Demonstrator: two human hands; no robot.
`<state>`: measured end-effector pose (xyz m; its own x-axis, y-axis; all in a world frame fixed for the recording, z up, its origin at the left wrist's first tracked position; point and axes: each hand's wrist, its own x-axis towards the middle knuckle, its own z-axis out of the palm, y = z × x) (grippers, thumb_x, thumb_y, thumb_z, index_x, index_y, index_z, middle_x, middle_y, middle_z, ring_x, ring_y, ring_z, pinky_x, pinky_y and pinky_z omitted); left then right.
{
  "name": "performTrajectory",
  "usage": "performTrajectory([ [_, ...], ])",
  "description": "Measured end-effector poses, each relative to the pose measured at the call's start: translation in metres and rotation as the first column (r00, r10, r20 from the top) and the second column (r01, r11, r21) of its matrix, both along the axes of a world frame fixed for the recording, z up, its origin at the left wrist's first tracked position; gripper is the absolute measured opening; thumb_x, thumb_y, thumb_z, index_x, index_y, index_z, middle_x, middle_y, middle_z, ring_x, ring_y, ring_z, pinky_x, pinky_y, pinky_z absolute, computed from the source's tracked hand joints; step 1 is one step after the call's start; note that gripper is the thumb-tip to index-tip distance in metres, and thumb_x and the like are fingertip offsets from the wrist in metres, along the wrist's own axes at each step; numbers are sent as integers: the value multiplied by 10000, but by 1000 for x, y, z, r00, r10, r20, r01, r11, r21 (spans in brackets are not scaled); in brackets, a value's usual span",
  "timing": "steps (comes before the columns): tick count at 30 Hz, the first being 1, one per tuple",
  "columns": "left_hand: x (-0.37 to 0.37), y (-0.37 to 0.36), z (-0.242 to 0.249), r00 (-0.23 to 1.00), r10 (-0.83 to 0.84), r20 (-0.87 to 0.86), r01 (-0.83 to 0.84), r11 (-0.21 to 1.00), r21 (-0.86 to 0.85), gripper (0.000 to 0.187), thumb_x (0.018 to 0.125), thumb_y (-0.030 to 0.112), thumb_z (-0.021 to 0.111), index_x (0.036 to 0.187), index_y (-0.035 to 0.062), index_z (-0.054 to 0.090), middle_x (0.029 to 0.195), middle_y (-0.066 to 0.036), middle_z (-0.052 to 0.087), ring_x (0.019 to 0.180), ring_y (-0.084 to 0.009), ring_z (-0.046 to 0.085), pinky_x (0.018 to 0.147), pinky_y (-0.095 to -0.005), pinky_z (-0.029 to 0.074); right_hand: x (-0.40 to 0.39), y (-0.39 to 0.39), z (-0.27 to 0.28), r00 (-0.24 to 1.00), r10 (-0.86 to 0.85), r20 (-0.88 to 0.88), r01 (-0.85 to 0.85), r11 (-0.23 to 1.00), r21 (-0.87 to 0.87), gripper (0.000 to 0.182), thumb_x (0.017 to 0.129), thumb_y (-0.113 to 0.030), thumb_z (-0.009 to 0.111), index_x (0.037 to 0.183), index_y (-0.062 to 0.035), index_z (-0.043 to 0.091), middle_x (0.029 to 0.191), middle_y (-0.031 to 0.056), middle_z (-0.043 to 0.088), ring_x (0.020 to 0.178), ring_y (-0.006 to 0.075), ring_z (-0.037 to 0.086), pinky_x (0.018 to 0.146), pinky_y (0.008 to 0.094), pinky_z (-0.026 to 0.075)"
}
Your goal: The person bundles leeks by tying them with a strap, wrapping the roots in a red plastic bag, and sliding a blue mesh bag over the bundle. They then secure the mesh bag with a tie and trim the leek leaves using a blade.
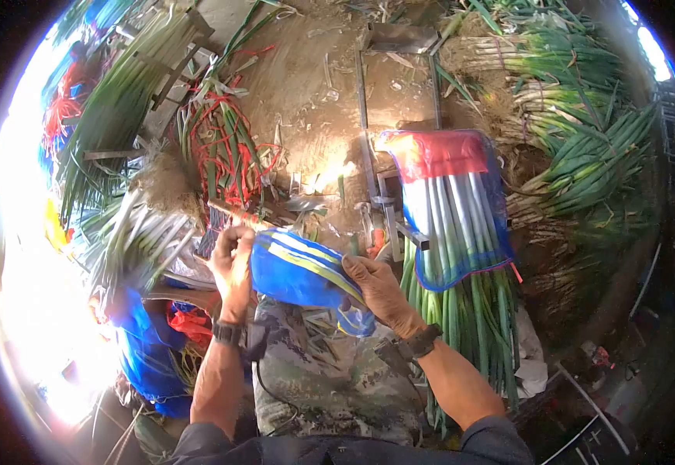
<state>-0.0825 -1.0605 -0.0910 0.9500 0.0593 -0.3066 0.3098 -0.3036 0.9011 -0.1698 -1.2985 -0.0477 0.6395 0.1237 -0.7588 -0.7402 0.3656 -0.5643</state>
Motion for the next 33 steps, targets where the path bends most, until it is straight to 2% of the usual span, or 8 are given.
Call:
performTrajectory([
  [1,-6,-17,20,985,137,-106,-165,928,-333,286,942,300,636,871,25,673,783,-26,640,713,-112,575,679,-246,449,-2,1,-2,1000,-7,1,7,1000,3,434,1002,-383,528,1073,23,664,872,70,696,641,91,623,542,241,536],
  [5,-33,-31,35,769,-235,-594,-10,925,-379,428,949,419,600,729,54,636,616,-30,578,583,-106,535,586,-262,414,-10,15,-4,987,-163,13,162,986,35,289,964,-268,628,1050,3,677,830,29,678,663,70,610,548,220,508],
  [9,-45,-49,17,836,-263,-481,-6,873,-487,284,915,272,695,723,74,627,648,-3,577,615,-87,512,617,-250,420,-18,17,-2,989,49,138,-35,994,-100,270,953,-273,654,1039,-21,699,772,-40,629,651,17,524,548,188,413],
  [13,-54,-46,9,909,-113,-400,-115,857,-503,221,930,231,669,822,38,672,776,-29,652,689,-83,545,628,-257,425,-21,19,-12,991,-68,115,93,968,-233,276,962,-297,641,1041,-42,706,781,-63,621,639,23,488,568,191,402],
  [16,-56,-40,14,835,38,-549,-469,571,-674,207,972,246,589,1039,51,611,903,-46,655,775,-165,617,638,-286,474,-27,17,-35,976,-168,139,201,940,-276,287,979,-302,613,1033,-36,705,839,-40,653,712,28,548,653,204,453],
  [23,-62,5,-6,762,24,-647,-587,445,-676,172,942,250,602,966,84,570,757,-8,532,657,-157,521,589,-282,414,-12,3,-44,837,-545,48,546,830,-112,252,995,-276,577,1017,-38,658,882,23,671,774,120,636,710,280,538],
  [29,-71,23,-19,746,-93,-660,-478,616,-627,309,920,348,613,1056,73,581,805,-6,546,714,-140,535,628,-296,433,5,-14,-33,729,-684,31,683,730,39,292,1009,-314,538,965,-40,626,716,22,585,623,137,579,566,298,520],
  [33,-61,16,-24,920,-123,-372,87,990,-112,629,845,326,725,1315,-18,486,1151,-138,583,1064,-251,570,939,-396,447,9,-13,-16,936,-319,146,345,913,-219,307,1012,-322,536,944,-39,630,623,-8,519,488,62,486,419,244,420],
])
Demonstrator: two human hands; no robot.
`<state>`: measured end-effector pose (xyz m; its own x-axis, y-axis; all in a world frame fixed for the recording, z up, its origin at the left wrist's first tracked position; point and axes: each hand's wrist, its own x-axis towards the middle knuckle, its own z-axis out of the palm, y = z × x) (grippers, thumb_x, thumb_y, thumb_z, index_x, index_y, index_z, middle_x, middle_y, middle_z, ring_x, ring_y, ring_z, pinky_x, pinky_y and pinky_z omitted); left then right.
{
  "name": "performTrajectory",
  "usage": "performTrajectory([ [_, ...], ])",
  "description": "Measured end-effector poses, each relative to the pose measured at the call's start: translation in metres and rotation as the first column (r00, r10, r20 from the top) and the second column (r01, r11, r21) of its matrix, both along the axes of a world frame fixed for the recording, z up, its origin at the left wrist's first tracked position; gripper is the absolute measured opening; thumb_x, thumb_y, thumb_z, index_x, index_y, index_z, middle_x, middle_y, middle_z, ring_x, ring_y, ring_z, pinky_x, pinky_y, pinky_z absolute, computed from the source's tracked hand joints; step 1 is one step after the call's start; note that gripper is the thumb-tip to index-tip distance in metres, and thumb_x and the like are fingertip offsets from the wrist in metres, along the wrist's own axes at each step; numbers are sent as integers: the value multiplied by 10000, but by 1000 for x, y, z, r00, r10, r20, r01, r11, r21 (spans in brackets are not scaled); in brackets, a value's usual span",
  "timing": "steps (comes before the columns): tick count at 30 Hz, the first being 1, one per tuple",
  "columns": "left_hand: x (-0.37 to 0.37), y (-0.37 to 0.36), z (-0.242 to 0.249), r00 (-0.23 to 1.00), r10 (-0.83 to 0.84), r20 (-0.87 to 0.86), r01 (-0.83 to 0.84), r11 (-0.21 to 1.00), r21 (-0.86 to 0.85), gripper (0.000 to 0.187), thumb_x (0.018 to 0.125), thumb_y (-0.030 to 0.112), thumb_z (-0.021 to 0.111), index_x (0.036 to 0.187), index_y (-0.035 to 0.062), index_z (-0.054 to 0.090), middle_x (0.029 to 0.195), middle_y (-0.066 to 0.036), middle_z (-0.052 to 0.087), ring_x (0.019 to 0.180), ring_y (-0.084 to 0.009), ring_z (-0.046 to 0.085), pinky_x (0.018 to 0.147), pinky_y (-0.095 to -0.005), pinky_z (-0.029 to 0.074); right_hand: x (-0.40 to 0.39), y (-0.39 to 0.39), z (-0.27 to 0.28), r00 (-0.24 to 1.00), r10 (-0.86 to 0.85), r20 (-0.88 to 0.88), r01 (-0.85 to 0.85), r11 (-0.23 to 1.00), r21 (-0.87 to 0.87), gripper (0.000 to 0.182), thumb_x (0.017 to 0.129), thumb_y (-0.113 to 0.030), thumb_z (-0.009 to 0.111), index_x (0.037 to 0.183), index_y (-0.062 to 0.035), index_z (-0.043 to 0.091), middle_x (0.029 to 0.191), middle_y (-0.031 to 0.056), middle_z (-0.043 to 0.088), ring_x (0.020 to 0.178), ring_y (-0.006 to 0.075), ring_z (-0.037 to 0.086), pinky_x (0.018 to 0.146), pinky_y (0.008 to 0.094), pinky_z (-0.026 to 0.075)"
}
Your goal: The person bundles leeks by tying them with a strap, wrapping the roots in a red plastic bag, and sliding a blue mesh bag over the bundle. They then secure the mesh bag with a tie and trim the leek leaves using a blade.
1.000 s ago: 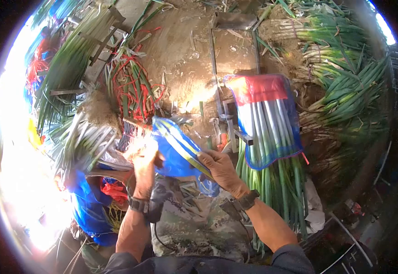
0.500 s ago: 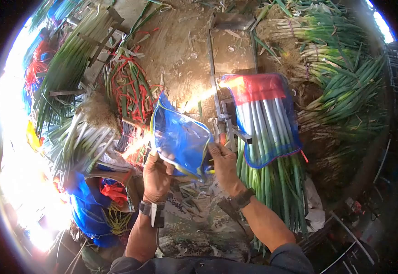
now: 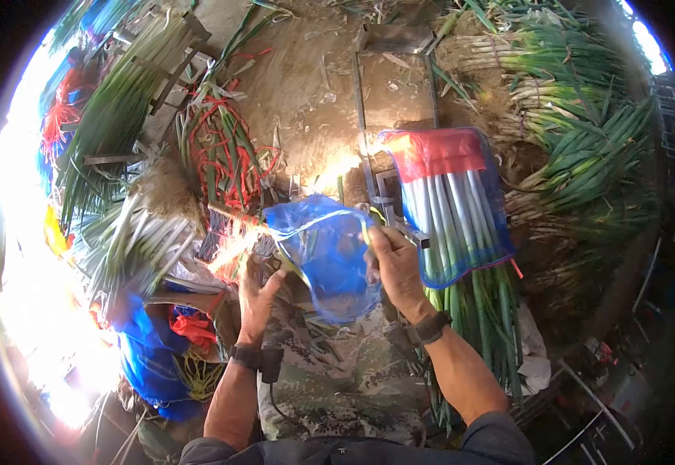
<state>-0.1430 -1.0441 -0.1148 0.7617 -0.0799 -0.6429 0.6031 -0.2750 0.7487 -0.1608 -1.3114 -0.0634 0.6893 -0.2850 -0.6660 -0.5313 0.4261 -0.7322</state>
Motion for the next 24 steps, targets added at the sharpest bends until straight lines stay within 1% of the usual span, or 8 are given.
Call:
performTrajectory([
  [2,28,-30,32,780,-367,507,143,893,427,709,758,209,793,1342,-12,458,1256,-176,535,1199,-316,484,1008,-447,383,0,6,9,978,203,-46,-205,978,-37,300,1005,-327,551,975,-42,641,625,-13,525,467,48,465,421,220,401],
  [8,63,-32,-22,535,-762,364,457,624,634,603,752,167,745,1319,80,557,1187,-164,619,1092,-351,575,978,-432,446,-9,-11,32,886,461,37,-462,887,-3,400,880,-302,727,1173,-47,633,726,20,636,582,88,579,512,252,458],
  [10,85,-28,5,636,-499,589,343,866,363,431,779,101,658,1210,86,645,1027,-158,700,892,-343,664,837,-399,524,-19,-39,28,702,694,-158,-630,503,-592,380,840,-216,735,1191,-107,638,789,83,693,660,201,663,590,350,510],
  [13,108,3,23,726,-633,269,315,654,688,430,781,116,639,1211,102,641,890,-157,715,749,-337,681,706,-421,536,-42,-121,2,611,579,-540,-732,155,-663,361,761,-73,695,1121,-98,688,955,158,706,845,338,686,743,390,557],
  [16,105,20,16,712,-654,256,291,607,740,490,744,14,572,1223,89,646,796,-173,707,677,-288,688,639,-381,532,-64,-168,-20,667,604,-437,-690,279,-668,378,771,-31,660,1145,-85,680,1038,185,688,867,357,675,778,402,548],
  [19,101,-9,30,946,-204,251,105,928,357,448,801,-14,460,1213,-17,636,709,-91,685,547,-100,578,479,-252,430,-63,-185,-22,745,594,-303,-589,374,-716,397,768,-23,667,1161,-79,676,1042,177,696,867,312,698,771,373,547],
  [22,87,-65,73,986,-5,168,13,999,-47,332,972,131,464,1244,14,614,755,-48,661,488,-47,431,443,-187,348,-57,-192,7,799,542,-259,-590,628,-507,390,784,-43,684,1172,-78,674,981,150,720,851,220,709,730,329,541],
  [24,88,-100,90,997,67,-34,-74,949,-305,315,981,151,493,1245,24,610,767,-28,641,498,-44,441,421,-180,335,-61,-195,20,753,657,38,-515,623,-589,307,826,-106,693,1129,-57,694,850,107,725,715,136,668,638,285,528],
])
